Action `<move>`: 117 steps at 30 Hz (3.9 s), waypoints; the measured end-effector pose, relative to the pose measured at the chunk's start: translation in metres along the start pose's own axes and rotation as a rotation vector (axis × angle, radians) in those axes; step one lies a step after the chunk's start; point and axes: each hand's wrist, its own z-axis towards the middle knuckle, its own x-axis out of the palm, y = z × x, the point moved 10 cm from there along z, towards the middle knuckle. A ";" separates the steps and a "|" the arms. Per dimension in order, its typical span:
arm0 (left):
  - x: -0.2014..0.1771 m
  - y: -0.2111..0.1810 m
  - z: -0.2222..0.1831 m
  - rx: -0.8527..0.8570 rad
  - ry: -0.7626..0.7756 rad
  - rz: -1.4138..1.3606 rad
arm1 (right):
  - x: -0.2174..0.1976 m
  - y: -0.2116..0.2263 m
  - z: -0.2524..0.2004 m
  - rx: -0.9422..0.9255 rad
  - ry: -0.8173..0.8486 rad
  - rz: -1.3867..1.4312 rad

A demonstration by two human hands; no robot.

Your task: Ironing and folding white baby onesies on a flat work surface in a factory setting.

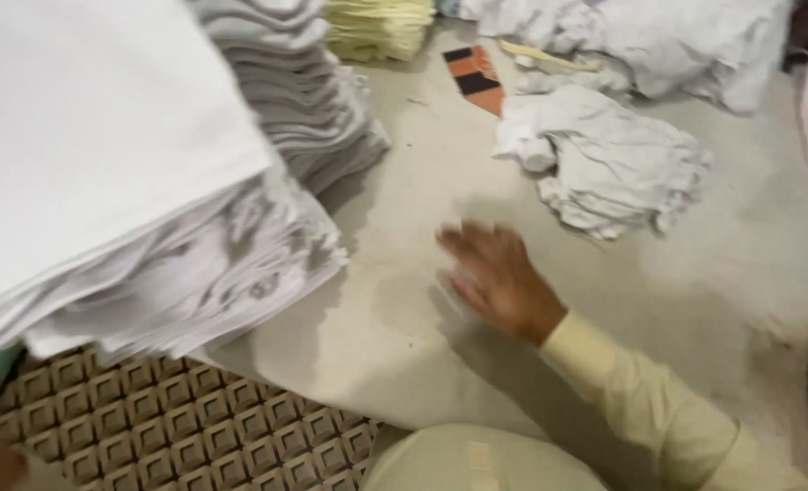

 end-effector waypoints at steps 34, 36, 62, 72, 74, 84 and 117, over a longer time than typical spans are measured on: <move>0.370 -0.234 -0.165 -0.633 0.591 -0.424 | -0.088 -0.019 -0.194 0.911 -0.066 1.388; 0.382 -0.234 -0.184 -0.656 0.761 -0.467 | -0.075 0.023 -0.205 0.972 -0.027 1.667; 0.265 -0.216 -0.150 -0.495 0.815 -0.028 | -0.117 0.069 -0.280 1.325 0.436 0.182; 0.278 -0.242 -0.118 -0.243 1.051 -0.071 | -0.197 0.044 -0.276 1.252 0.666 0.009; 0.274 -0.226 -0.166 -0.870 1.113 -0.477 | -0.178 0.070 -0.328 1.531 0.512 0.675; 0.286 -0.322 -0.037 -0.227 0.467 -0.480 | -0.285 0.026 -0.211 1.031 -0.234 0.090; 0.374 -0.069 -0.105 -0.829 0.700 0.124 | -0.129 -0.216 -0.383 1.069 0.040 -0.297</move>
